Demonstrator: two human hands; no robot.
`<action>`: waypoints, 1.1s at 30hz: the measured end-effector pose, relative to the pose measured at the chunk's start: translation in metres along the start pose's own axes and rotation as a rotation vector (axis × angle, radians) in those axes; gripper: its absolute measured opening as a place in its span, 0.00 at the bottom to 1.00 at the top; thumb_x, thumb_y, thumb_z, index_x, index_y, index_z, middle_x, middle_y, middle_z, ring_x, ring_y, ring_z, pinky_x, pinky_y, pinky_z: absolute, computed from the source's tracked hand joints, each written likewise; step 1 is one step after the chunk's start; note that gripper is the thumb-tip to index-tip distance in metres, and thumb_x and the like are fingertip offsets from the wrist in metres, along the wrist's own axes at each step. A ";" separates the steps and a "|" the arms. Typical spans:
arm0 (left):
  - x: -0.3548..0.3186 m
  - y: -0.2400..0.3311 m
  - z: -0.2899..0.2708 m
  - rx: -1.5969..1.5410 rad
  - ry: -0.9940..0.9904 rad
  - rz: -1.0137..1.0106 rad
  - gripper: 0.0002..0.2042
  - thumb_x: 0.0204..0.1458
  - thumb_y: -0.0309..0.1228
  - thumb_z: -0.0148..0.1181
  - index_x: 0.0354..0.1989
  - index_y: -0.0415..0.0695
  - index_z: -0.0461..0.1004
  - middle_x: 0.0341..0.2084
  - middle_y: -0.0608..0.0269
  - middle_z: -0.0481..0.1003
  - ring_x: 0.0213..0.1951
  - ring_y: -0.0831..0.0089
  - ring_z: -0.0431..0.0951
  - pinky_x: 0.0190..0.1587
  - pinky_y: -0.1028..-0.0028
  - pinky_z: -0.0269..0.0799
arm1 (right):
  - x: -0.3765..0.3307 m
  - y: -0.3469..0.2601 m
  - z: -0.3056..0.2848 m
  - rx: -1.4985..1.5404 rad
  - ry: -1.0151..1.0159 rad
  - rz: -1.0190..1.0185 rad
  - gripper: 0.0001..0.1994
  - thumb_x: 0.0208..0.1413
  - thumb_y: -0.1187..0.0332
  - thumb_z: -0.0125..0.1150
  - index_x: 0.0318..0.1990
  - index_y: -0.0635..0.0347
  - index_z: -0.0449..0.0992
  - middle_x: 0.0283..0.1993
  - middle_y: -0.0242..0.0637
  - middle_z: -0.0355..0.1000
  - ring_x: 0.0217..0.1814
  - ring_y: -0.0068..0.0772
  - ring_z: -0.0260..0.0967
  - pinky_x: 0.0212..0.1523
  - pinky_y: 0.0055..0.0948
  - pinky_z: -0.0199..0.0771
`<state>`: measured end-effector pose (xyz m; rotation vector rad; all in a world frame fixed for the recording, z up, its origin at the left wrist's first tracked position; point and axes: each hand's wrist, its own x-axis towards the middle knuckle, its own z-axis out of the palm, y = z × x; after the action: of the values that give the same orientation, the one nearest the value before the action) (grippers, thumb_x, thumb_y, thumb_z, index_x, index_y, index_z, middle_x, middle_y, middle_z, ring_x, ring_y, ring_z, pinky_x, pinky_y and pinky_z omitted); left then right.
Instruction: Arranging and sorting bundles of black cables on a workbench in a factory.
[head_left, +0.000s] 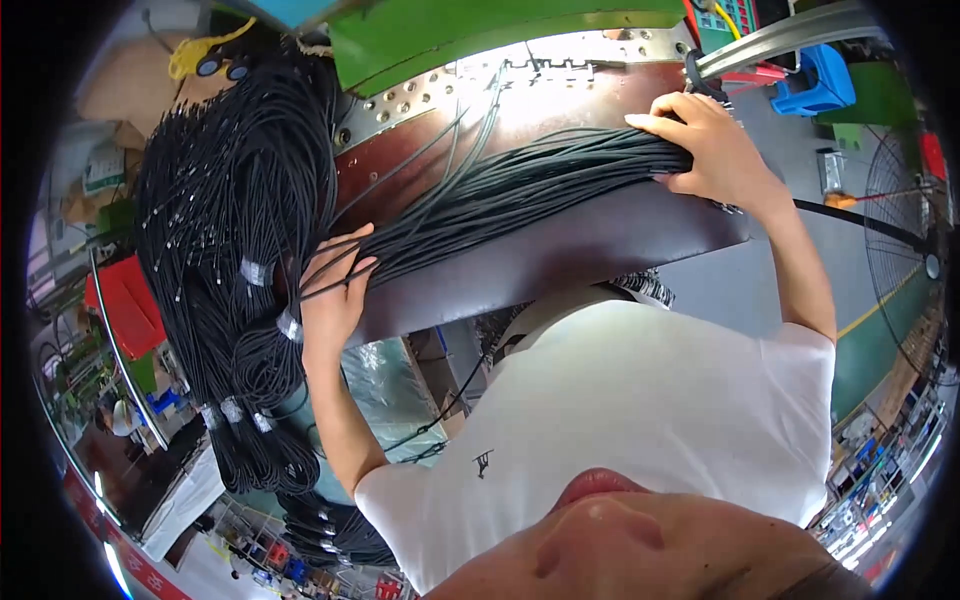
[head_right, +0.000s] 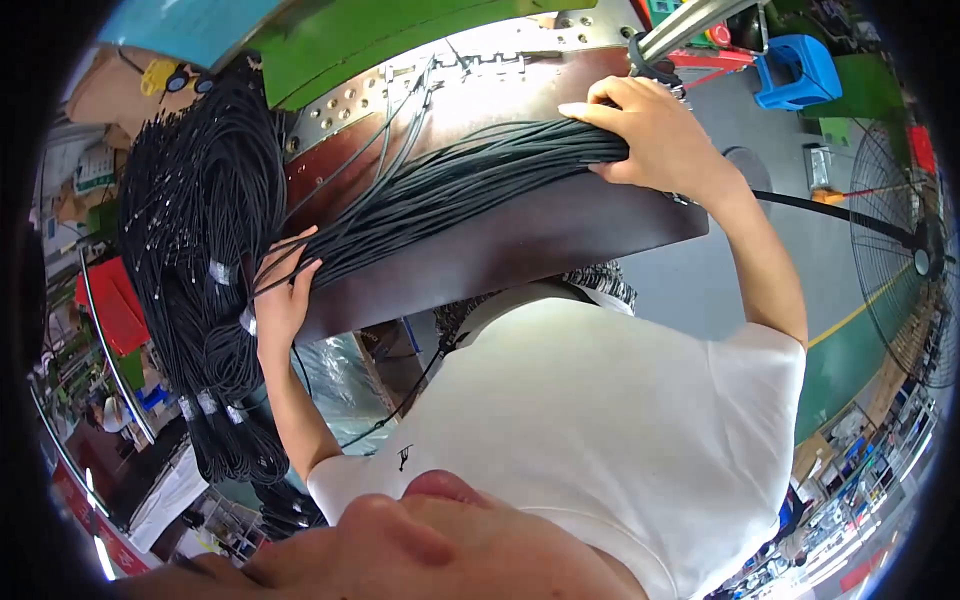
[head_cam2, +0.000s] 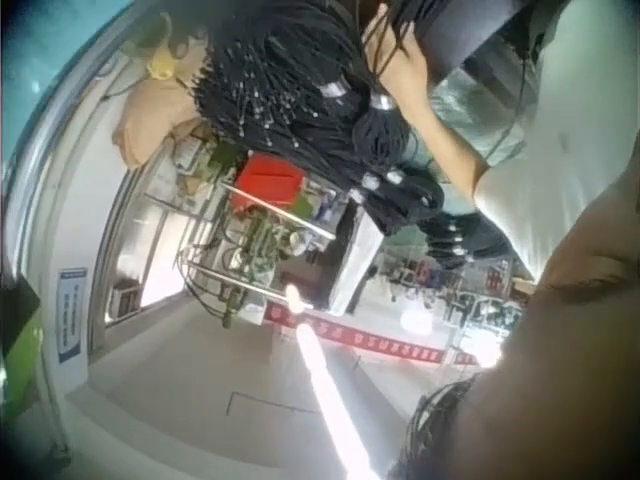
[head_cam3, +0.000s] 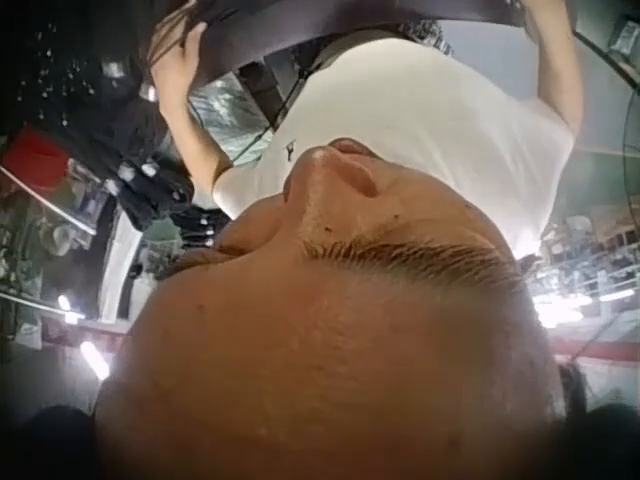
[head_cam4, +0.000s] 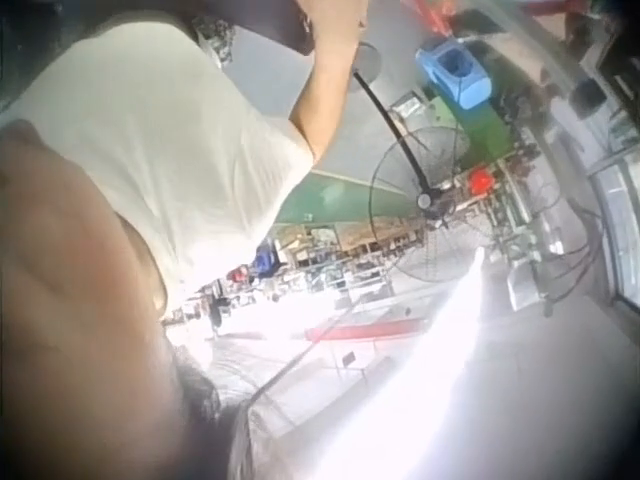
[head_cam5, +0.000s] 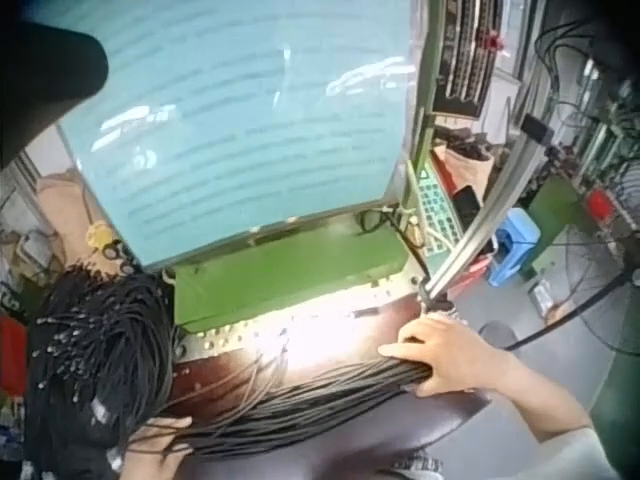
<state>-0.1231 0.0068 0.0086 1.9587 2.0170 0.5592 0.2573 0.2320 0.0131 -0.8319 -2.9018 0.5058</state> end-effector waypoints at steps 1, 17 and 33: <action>-0.002 -0.006 0.006 0.017 0.097 0.075 0.10 0.47 0.23 0.59 0.39 0.38 0.76 0.38 0.58 0.78 0.40 0.60 0.76 0.45 0.68 0.71 | 0.003 0.003 -0.001 -0.005 0.003 0.006 0.31 0.32 0.70 0.69 0.52 0.54 0.71 0.45 0.37 0.66 0.50 0.42 0.63 0.52 0.37 0.63; -0.009 -0.010 0.001 -0.784 0.042 -0.538 0.11 0.51 0.24 0.57 0.43 0.34 0.75 0.39 0.64 0.74 0.42 0.74 0.72 0.49 0.76 0.66 | 0.089 0.050 0.053 -0.061 0.261 -0.126 0.13 0.52 0.55 0.56 0.33 0.54 0.78 0.28 0.35 0.74 0.28 0.39 0.71 0.31 0.34 0.71; 0.188 0.207 0.118 -1.012 -1.214 -0.197 0.13 0.56 0.36 0.54 0.30 0.37 0.74 0.16 0.69 0.69 0.17 0.83 0.64 0.20 0.81 0.60 | -0.135 0.102 0.070 -0.297 0.509 0.658 0.13 0.59 0.61 0.52 0.41 0.60 0.76 0.41 0.45 0.74 0.40 0.46 0.72 0.41 0.31 0.73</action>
<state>0.1058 0.2056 0.0106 0.9755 0.8253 0.1517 0.4113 0.2221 -0.0853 -1.6791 -2.2165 -0.1162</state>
